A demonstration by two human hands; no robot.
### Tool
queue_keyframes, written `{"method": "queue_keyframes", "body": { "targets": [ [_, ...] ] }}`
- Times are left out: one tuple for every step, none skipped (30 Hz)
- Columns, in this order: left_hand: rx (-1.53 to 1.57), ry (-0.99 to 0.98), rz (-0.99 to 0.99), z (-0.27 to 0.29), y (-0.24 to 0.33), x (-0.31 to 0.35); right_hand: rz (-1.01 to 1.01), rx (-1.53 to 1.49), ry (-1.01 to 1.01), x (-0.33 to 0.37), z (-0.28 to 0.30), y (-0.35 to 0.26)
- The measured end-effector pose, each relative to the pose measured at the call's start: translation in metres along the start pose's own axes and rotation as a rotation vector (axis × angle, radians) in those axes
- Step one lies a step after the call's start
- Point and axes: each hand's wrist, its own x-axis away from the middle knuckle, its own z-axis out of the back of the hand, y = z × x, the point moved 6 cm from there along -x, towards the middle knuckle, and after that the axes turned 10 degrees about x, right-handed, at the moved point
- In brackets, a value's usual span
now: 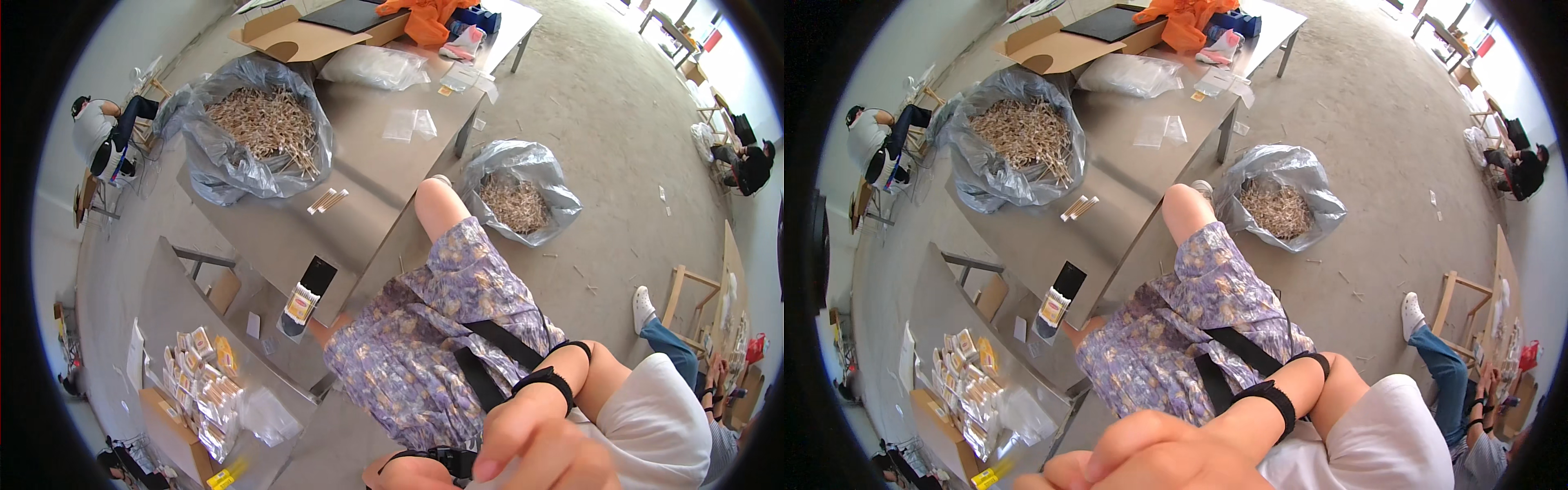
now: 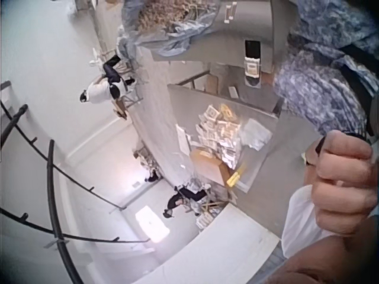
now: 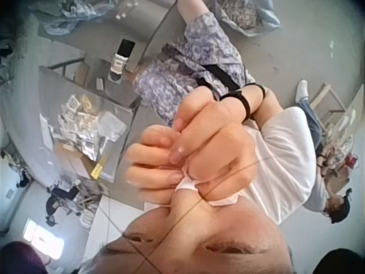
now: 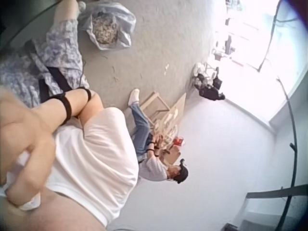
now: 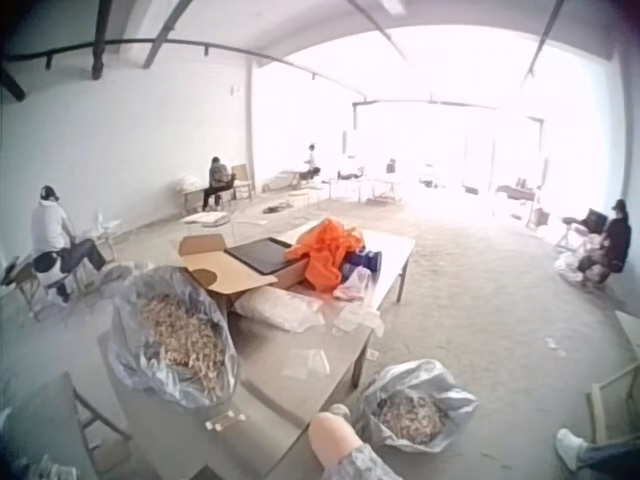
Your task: The recorder is organizing and packaging cotton swabs into small plastic containers and bags.
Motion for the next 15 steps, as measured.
{"method": "queue_keyframes", "body": {
  "targets": [
    [-0.056,0.058,-0.002,0.001,-0.001,0.003,0.005,-0.023,-0.041,0.001,0.002,0.003],
    [-0.057,0.058,-0.005,0.001,-0.001,0.005,0.007,-0.049,-0.081,0.000,0.003,0.006],
    [-0.066,0.049,0.014,0.003,-0.003,0.008,0.009,-0.076,-0.122,0.000,0.003,0.009],
    [-0.075,0.042,0.031,0.004,-0.006,0.009,0.009,-0.105,-0.164,0.000,0.003,0.012],
    [-0.086,0.047,0.022,0.004,-0.008,0.009,0.006,-0.141,-0.206,0.001,0.001,0.013],
    [-0.071,-0.065,-0.015,-0.005,-0.009,0.007,0.000,-0.157,-0.209,0.002,0.000,0.013],
    [-0.059,-0.177,-0.051,-0.013,-0.010,0.006,-0.014,-0.104,-0.140,0.003,0.003,0.012],
    [-0.075,-0.170,-0.064,-0.013,-0.012,0.006,-0.029,-0.052,-0.073,0.004,0.005,0.010],
    [-0.025,-0.198,-0.082,-0.016,-0.017,0.008,-0.052,0.005,-0.009,0.005,0.007,0.010],
    [0.023,-0.229,-0.107,-0.019,-0.019,0.014,-0.072,0.055,0.055,0.007,0.010,0.006],
    [0.071,-0.262,-0.134,-0.022,-0.021,0.019,-0.093,0.105,0.119,0.009,0.013,0.003],
    [0.106,-0.293,-0.167,-0.020,-0.024,0.023,-0.123,0.145,0.177,0.011,0.011,0.006],
    [0.140,-0.327,-0.201,-0.018,-0.027,0.026,-0.083,0.025,0.241,0.012,0.009,0.011],
    [0.171,-0.363,-0.232,-0.012,-0.031,0.026,-0.048,-0.095,0.309,0.016,0.003,0.020],
    [0.237,-0.412,-0.257,-0.012,-0.032,0.026,-0.093,-0.106,0.369,0.025,0.017,0.023]
  ]
}}
